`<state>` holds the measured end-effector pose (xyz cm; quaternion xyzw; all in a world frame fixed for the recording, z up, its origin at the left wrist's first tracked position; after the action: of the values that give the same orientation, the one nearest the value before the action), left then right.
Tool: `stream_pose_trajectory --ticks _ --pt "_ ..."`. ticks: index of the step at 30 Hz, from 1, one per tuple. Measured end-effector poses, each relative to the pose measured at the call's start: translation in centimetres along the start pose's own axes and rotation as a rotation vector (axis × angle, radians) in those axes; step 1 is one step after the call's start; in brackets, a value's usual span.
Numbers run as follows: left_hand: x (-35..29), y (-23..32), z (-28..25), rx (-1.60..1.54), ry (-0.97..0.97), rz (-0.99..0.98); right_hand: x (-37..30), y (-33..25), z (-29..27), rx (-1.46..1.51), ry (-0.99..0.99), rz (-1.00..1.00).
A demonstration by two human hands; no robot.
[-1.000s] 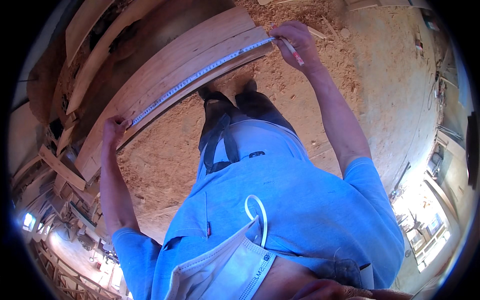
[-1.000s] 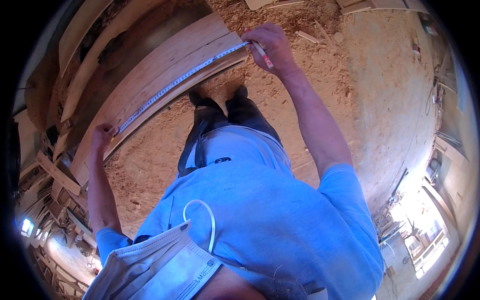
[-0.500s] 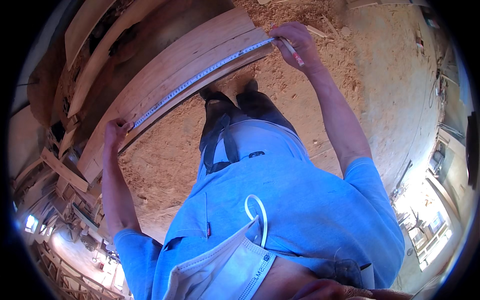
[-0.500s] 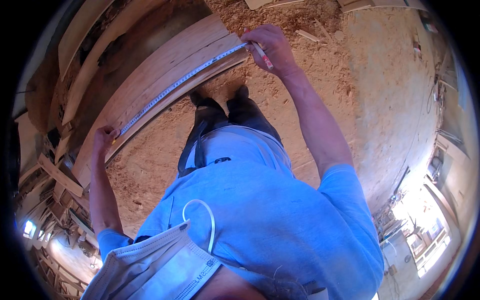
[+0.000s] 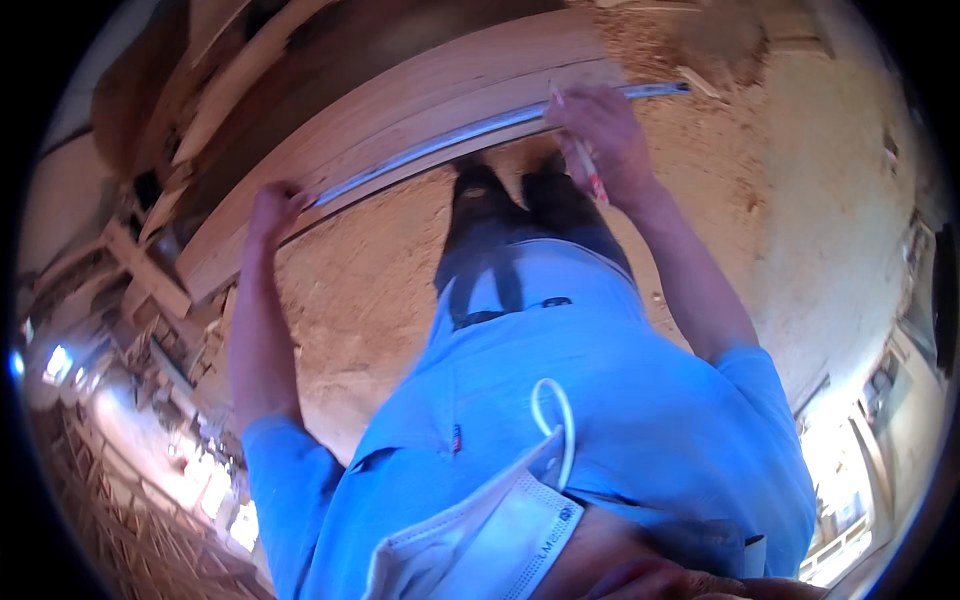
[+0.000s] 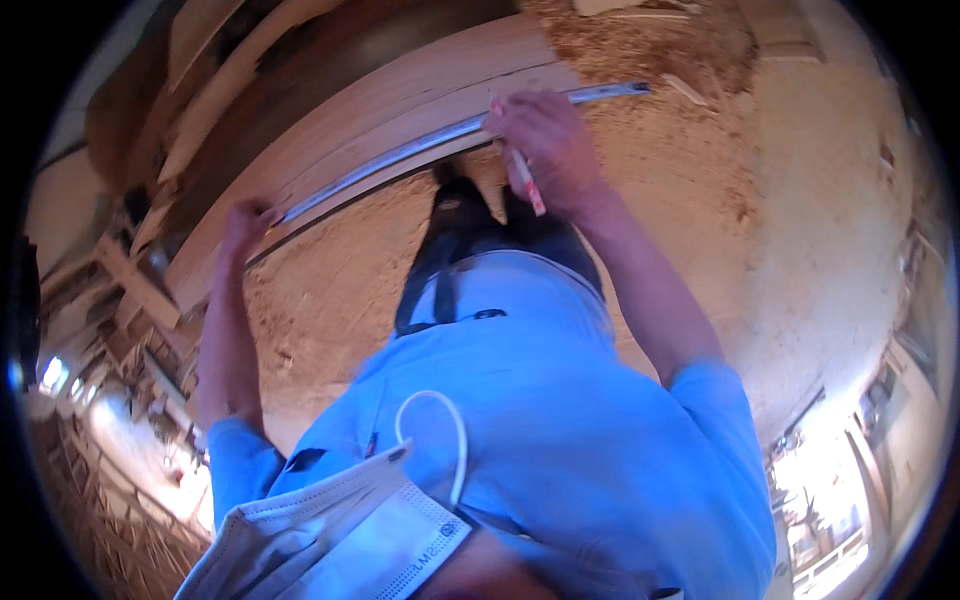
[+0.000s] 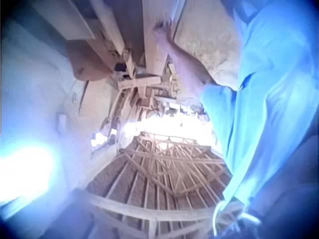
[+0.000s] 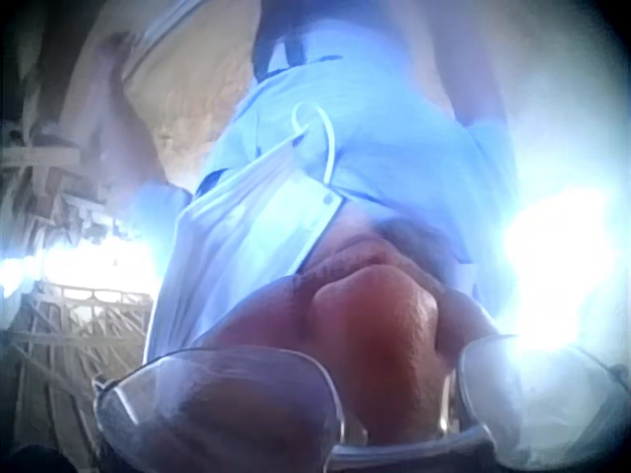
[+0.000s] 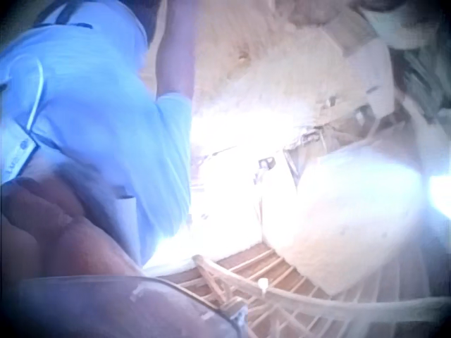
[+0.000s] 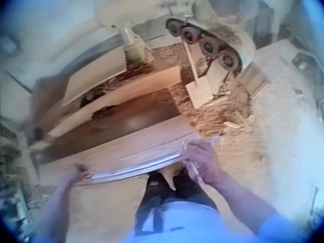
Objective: The person measures a wooden plank on a workbench using a tape measure and a square ruler, then marks the wood with a pencil. The person repeats the measuring and marking process on the same plank multiple times.
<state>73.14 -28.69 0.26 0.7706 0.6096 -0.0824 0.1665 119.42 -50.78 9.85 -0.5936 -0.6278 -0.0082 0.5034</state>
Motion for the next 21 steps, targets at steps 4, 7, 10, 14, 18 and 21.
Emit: stream_pose_trajectory --ticks 4,7,10,14,18,21 --pt "-0.1 1.5 -0.9 0.042 -0.017 -0.066 0.0 -7.2 7.2 0.208 -0.097 0.003" --pt "-0.5 1.5 -1.1 0.071 -0.034 -0.125 0.1 -11.4 11.9 0.249 -0.224 -0.028" --pt "-0.8 1.6 -1.5 0.072 0.028 -0.120 0.0 -13.5 15.0 0.212 -0.310 -0.094" --pt "-1.2 2.5 -2.7 0.100 0.048 -0.128 -0.3 -14.3 17.3 0.041 -0.366 -0.100" --pt "-0.9 2.3 -2.0 0.120 0.023 -0.068 -0.6 -15.9 19.4 -0.190 -0.492 -0.137" --pt "-0.8 1.8 -1.0 0.014 0.019 -0.033 -0.1 -17.5 20.5 -0.292 -0.598 -0.098"
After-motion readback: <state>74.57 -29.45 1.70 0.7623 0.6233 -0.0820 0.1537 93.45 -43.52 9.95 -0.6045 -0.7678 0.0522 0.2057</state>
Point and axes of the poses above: each hand's wrist, its own x-axis towards the middle knuckle, its own z-axis out of the palm, y = z × x, the point moved 10 cm from there along x, towards the middle knuckle, and after that the axes turned 15 degrees about y, right-handed, at the moved point
